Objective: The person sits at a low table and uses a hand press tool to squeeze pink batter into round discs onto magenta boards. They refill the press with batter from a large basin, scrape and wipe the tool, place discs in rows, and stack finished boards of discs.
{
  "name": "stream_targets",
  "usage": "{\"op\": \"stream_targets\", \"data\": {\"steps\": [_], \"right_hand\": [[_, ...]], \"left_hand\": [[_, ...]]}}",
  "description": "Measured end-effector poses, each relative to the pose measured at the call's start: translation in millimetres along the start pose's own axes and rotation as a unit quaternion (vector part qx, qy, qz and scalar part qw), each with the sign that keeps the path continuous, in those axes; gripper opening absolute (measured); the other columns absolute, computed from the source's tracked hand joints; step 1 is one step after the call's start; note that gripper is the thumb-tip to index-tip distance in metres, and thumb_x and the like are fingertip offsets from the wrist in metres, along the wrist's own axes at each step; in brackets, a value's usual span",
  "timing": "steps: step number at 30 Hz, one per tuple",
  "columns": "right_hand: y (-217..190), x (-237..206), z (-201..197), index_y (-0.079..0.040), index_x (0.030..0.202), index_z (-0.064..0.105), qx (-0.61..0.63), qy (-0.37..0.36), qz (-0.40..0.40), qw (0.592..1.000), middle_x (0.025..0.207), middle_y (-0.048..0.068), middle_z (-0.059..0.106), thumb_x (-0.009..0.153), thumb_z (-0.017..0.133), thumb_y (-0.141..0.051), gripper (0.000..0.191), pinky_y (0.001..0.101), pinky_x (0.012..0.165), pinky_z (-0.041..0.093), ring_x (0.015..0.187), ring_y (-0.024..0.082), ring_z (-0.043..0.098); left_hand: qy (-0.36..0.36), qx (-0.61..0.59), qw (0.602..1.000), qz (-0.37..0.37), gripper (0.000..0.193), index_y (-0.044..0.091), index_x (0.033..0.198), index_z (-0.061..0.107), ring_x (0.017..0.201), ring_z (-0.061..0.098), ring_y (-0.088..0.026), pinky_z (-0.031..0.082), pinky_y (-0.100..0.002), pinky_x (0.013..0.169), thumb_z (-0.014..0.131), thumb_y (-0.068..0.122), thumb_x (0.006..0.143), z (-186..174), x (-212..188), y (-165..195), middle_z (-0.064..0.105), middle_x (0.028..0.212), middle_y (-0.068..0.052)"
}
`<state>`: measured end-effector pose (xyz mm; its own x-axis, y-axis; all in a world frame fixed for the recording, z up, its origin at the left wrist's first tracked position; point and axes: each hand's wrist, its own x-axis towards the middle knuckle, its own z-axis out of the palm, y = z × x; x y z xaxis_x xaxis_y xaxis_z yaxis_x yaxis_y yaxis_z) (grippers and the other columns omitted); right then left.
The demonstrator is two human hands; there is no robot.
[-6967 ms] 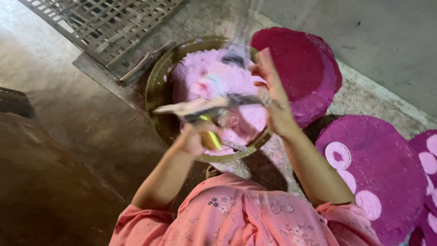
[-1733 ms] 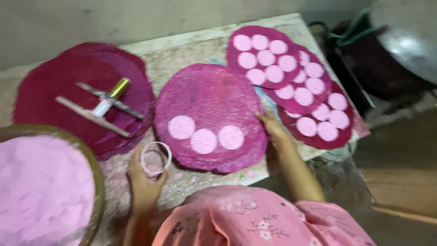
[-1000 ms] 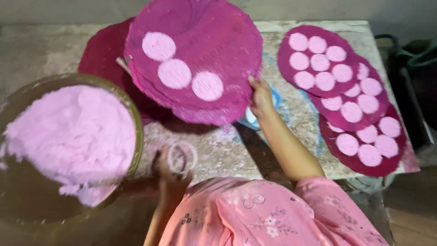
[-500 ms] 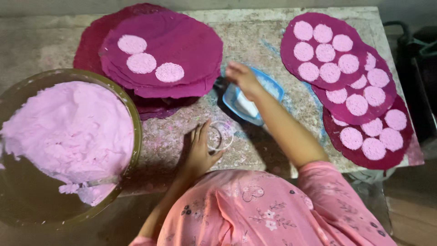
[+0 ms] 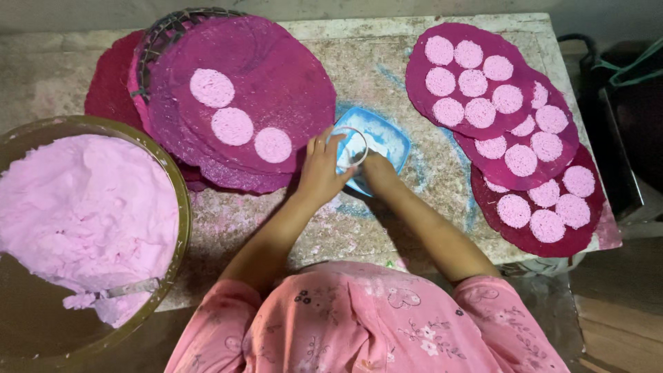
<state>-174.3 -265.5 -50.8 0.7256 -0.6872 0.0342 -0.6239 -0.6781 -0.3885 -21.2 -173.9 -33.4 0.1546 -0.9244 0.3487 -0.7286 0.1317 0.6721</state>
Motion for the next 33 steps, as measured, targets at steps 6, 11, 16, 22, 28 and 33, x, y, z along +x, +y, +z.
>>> {"op": "stream_targets", "data": {"steps": [6, 11, 16, 22, 28, 33], "right_hand": [[41, -9, -51, -0.003, 0.096, 0.078, 0.238, 0.112, 0.092, 0.960, 0.087, 0.015, 0.077, 0.083, 0.075, -0.003, 0.013, 0.0329, 0.069, 0.056, 0.075, 0.024, 0.073], [34, -26, -53, -0.003, 0.105, 0.076, 0.303, 0.177, 0.104, 0.931, 0.093, 0.013, 0.076, 0.091, 0.069, 0.004, 0.017, 0.0308, 0.074, 0.056, 0.083, 0.024, 0.072], [20, -37, -36, 0.000, 0.116, 0.073, 0.107, 0.205, -0.086, 0.969, 0.106, 0.018, 0.069, 0.079, 0.065, 0.014, 0.040, 0.0390, 0.086, 0.055, 0.099, 0.035, 0.068], [14, -32, -23, -0.004, 0.106, 0.075, 0.045, 0.275, -0.070, 0.958, 0.099, 0.015, 0.072, 0.077, 0.070, 0.008, 0.032, 0.0410, 0.082, 0.055, 0.095, 0.036, 0.067], [11, -10, -6, 0.002, 0.101, 0.076, 0.479, 0.168, 0.202, 0.838, 0.084, 0.016, 0.072, 0.101, 0.067, -0.006, 0.012, 0.0291, 0.061, 0.052, 0.067, 0.014, 0.064], [16, -14, -16, -0.001, 0.103, 0.075, 0.336, 0.131, 0.157, 0.920, 0.088, 0.017, 0.074, 0.094, 0.063, -0.008, 0.017, 0.0348, 0.066, 0.055, 0.072, 0.022, 0.072]], "left_hand": [[-0.025, -0.135, 0.990, -0.034, 0.016, 0.007, 0.102, 0.072, 0.108, 0.065, -0.040, 0.051, -0.047, 0.093, 0.070, 0.021, 0.095, 27, 19, -16, 0.072, 0.114, -0.022], [-0.099, -0.473, 0.864, -0.142, 0.015, -0.001, 0.099, 0.069, 0.092, 0.074, -0.020, 0.060, -0.032, 0.085, 0.057, 0.009, 0.098, 65, 35, -6, 0.076, 0.096, -0.011], [-0.135, -0.505, 0.824, -0.221, 0.017, -0.001, 0.096, 0.070, 0.079, 0.068, -0.015, 0.058, -0.031, 0.075, 0.058, 0.010, 0.102, 76, 31, -7, 0.070, 0.086, -0.008], [-0.167, -0.592, 0.751, -0.239, 0.022, 0.002, 0.094, 0.066, 0.072, 0.058, -0.012, 0.048, -0.027, 0.068, 0.055, 0.017, 0.106, 75, 27, -5, 0.062, 0.080, -0.002], [-0.055, -0.667, 0.719, -0.186, 0.023, 0.007, 0.103, 0.067, 0.080, 0.054, -0.007, 0.044, -0.024, 0.077, 0.053, 0.024, 0.109, 59, 23, 12, 0.060, 0.084, 0.002], [-0.150, -0.586, 0.765, -0.221, 0.027, 0.009, 0.106, 0.069, 0.083, 0.059, -0.010, 0.047, -0.025, 0.080, 0.049, 0.029, 0.106, 43, 24, 3, 0.066, 0.086, 0.001]]}}
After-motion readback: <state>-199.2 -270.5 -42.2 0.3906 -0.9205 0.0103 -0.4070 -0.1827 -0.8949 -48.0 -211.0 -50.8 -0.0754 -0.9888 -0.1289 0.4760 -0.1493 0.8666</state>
